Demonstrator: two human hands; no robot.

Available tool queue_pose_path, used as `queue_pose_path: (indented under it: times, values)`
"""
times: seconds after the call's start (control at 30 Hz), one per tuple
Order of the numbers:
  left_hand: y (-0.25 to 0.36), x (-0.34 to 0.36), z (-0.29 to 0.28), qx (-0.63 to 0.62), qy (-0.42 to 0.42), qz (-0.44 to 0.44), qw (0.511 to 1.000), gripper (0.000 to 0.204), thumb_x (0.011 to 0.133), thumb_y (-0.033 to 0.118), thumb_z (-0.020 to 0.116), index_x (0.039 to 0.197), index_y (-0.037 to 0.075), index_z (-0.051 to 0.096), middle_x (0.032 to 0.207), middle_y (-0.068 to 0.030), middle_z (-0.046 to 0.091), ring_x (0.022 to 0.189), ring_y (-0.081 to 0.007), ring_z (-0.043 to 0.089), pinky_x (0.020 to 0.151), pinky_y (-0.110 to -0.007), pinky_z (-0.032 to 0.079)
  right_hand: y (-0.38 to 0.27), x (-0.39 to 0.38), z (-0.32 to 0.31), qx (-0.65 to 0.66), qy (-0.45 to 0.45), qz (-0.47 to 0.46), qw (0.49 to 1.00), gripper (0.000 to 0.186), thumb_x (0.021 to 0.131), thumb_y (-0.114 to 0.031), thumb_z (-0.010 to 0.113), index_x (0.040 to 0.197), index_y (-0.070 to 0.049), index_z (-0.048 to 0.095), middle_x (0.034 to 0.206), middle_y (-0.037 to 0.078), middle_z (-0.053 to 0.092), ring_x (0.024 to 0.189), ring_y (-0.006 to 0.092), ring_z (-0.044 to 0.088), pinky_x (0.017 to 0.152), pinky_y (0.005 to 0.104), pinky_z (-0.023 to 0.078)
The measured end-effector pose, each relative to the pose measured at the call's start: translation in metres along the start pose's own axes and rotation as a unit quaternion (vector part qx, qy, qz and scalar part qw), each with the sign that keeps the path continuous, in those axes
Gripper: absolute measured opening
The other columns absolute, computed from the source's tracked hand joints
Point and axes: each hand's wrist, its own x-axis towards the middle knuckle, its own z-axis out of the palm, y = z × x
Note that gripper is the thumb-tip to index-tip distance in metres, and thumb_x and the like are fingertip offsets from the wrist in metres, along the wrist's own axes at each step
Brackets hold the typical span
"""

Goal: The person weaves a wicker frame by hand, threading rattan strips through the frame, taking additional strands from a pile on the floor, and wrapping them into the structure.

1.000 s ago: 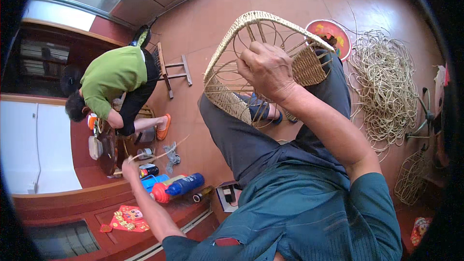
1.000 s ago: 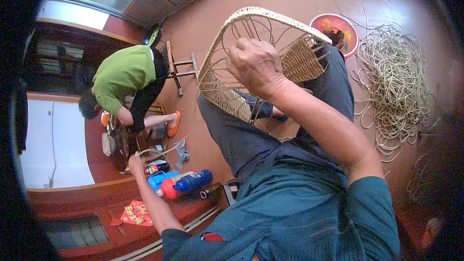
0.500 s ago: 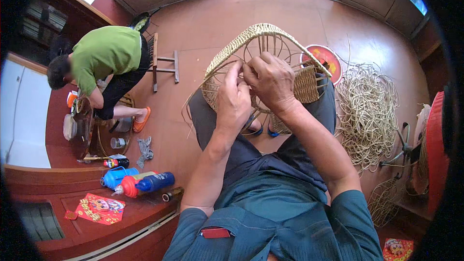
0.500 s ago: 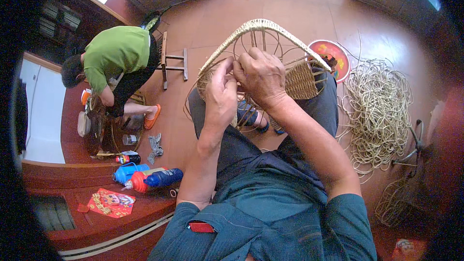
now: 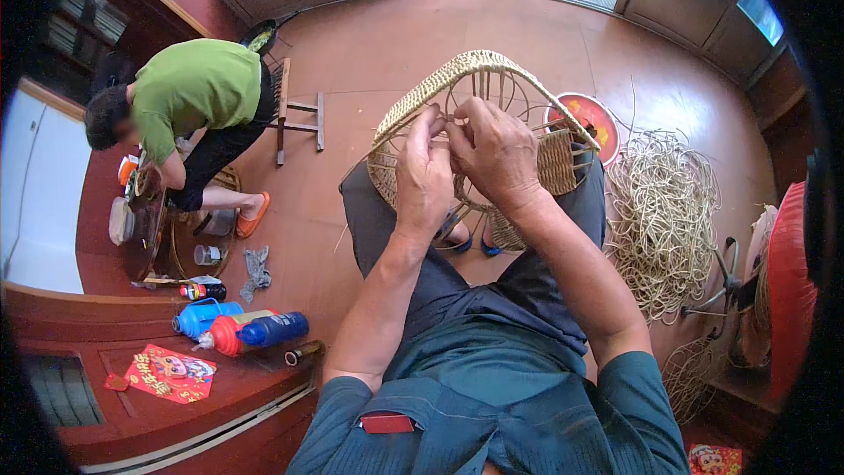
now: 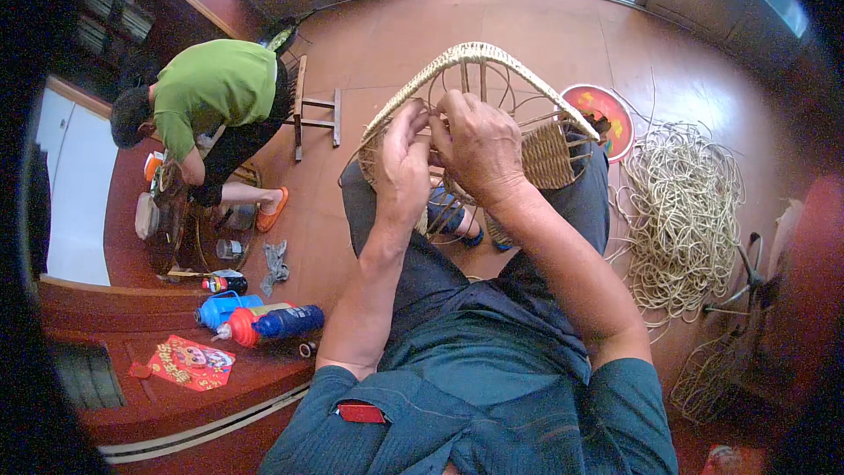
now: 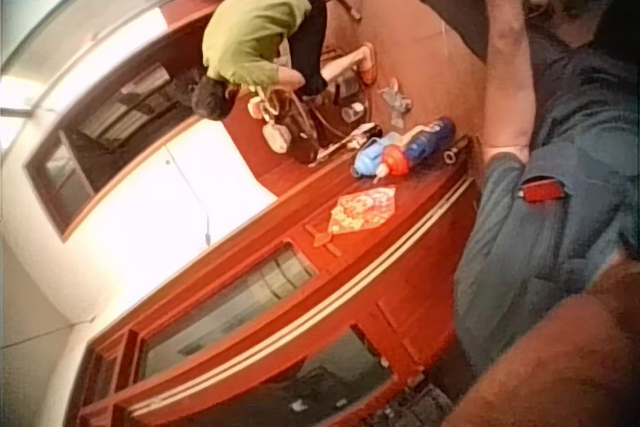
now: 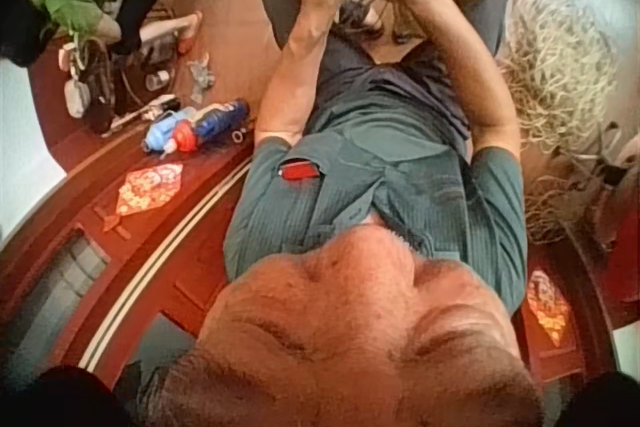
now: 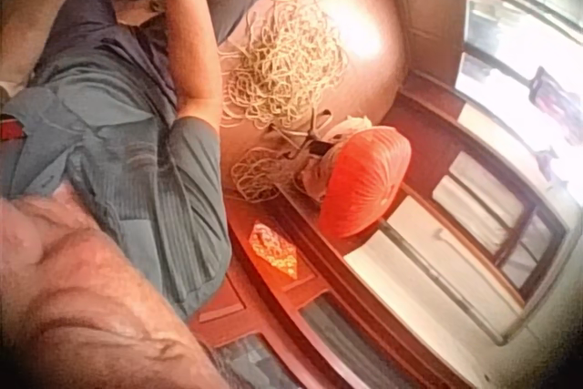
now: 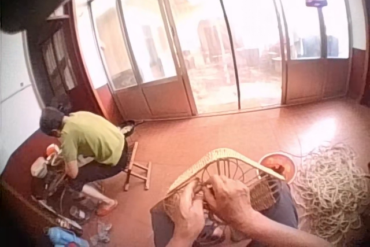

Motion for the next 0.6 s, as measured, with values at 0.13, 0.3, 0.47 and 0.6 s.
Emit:
queue_pose_path:
  times: [0.13,0.3,0.47,0.6]
  values:
    - [-0.014,-0.005,0.002,-0.016,0.039,0.056,0.998,0.052,0.104,0.001,0.042,0.155,-0.011,0.044,0.151,-0.0303,0.059,0.135,-0.0311,0.064,0.108,-0.039,0.056,-0.003,0.002,0.000,-0.012,-0.008,0.015,1.000,0.018,0.098,-0.025,0.072,0.101,-0.011,0.062,0.090,0.011,0.071,0.082,0.0332,0.075,0.072,0.0474,0.059]
    - [-0.006,-0.004,0.005,-0.155,0.030,-0.039,0.987,0.052,0.103,0.000,0.044,0.153,-0.012,0.045,0.147,-0.0273,0.062,0.134,-0.0294,0.065,0.109,-0.037,0.056,-0.001,0.002,0.002,-0.003,-0.020,0.028,0.999,0.017,0.099,-0.024,0.070,0.106,-0.009,0.065,0.093,0.013,0.074,0.084,0.0349,0.076,0.073,0.0484,0.061]
    - [0.019,0.003,0.004,-0.158,-0.029,-0.141,0.977,0.052,0.099,0.000,0.046,0.150,-0.011,0.050,0.137,-0.0202,0.067,0.107,-0.0233,0.073,0.088,-0.035,0.063,0.001,0.007,-0.004,-0.011,-0.023,0.017,1.000,0.021,0.101,-0.024,0.066,0.113,-0.007,0.067,0.095,0.017,0.076,0.086,0.0377,0.078,0.076,0.0495,0.062]
    - [0.009,0.015,-0.007,-0.125,-0.069,-0.145,0.979,0.049,0.098,0.000,0.046,0.145,-0.008,0.052,0.127,-0.0174,0.069,0.087,-0.0201,0.071,0.067,-0.031,0.061,-0.010,0.021,-0.019,-0.058,-0.125,0.070,0.988,0.028,0.104,-0.029,0.061,0.112,-0.004,0.070,0.093,0.023,0.077,0.088,0.0411,0.078,0.079,0.0514,0.061]
